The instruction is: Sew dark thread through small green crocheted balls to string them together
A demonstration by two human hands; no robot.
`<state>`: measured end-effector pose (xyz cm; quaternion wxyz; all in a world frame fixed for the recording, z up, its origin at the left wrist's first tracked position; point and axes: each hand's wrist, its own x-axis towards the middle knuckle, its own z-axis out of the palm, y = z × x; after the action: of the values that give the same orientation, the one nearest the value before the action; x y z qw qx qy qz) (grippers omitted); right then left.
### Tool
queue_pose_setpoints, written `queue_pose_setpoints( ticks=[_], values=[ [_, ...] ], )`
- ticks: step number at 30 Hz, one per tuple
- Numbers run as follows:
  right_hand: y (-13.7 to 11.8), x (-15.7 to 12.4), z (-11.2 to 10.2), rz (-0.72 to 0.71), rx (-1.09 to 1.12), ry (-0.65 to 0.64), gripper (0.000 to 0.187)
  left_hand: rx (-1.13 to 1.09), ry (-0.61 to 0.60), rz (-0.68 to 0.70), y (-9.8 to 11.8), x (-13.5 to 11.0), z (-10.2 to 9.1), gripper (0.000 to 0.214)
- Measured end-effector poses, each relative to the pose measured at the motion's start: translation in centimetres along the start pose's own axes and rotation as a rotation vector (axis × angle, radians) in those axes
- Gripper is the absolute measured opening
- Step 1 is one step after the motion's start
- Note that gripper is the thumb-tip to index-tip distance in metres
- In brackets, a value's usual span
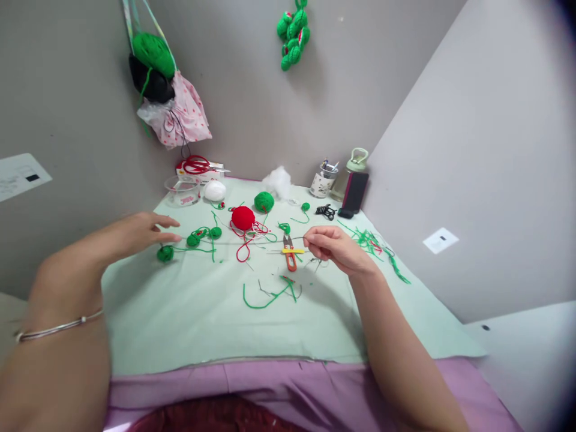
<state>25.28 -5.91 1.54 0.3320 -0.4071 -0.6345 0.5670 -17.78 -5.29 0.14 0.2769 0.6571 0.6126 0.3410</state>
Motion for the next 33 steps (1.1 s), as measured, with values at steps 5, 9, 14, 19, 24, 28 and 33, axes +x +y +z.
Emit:
queue_pose_setpoints(
  ticks=[5,9,14,19,24,28,33],
  values=[
    [0.5,0.5,1.9,0.017,-0.024,-0.098,0.027,-0.021,0.116,0.361,7.1,-1.1,6.7,0.040],
    [0.2,0.7,3.1,0.040,-0.046,-0.143,0.029,-0.381,-0.387,0.331,12.3,-2.5,12.6,0.045],
    [0.2,-0.3,2.8,0.036,-0.052,-0.246,0.031,-0.354,-0.796,0.216,12.6,-3.3,13.6,0.025],
    [0.6,-2.3,3.7,0.200,-0.093,-0.687,0.038,-0.228,-1.173,0.266,10.6,-3.6,10.9,0.027],
    [1.4,-3.5,3.8,0.147,-0.276,-0.546,0.037,-0.298,-1.260,0.257,9.8,-4.2,7.8,0.028],
    [2.5,-4.0,3.2,-0.008,-0.876,-0.210,0.026,-0.387,-1.214,0.275,10.7,-5.1,5.3,0.028],
    [3.8,-3.2,5.9,-0.078,-1.088,-0.251,0.048,-0.459,-1.123,0.318,11.1,-5.2,3.5,0.024]
  ],
)
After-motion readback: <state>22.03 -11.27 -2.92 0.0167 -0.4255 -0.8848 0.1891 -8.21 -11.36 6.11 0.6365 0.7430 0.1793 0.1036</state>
